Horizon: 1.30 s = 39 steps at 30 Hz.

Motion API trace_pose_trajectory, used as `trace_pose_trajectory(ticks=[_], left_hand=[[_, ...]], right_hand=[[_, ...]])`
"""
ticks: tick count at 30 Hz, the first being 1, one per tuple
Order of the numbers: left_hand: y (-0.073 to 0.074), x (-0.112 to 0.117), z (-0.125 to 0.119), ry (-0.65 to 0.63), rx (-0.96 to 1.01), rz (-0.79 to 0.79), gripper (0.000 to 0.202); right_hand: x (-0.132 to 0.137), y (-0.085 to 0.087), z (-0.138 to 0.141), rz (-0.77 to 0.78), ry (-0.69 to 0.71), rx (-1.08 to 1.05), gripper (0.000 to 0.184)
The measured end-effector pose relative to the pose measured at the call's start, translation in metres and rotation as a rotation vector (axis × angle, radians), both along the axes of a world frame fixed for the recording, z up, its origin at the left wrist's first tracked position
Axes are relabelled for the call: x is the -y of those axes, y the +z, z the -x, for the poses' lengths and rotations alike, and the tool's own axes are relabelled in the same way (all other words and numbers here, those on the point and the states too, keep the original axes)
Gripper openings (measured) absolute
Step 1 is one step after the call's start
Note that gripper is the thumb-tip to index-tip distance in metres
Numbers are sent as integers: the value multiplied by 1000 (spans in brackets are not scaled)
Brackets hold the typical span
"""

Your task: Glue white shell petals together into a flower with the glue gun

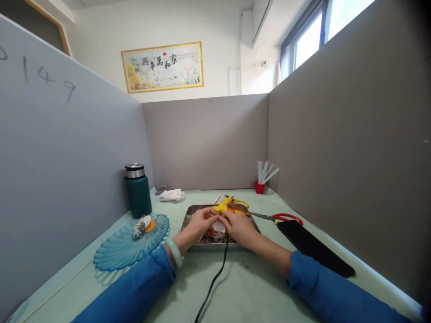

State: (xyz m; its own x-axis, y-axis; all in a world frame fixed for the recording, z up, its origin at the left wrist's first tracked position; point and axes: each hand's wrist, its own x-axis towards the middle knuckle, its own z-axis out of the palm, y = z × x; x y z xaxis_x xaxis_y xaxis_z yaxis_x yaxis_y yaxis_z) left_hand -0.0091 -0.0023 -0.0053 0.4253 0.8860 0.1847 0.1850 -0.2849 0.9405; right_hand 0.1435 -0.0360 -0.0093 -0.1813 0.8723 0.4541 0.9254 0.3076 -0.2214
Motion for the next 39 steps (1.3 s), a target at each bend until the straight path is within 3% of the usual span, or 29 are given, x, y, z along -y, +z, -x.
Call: trace_pose_trajectory(ticks=[20,39], left_hand=[[-3,-3,0,27,-14,-11,27],[3,5,2,-63,-15,156,45]], right_hand=[[2,0,1,-47,-65,91,49],[5,2,2,-64,-34,70,46]])
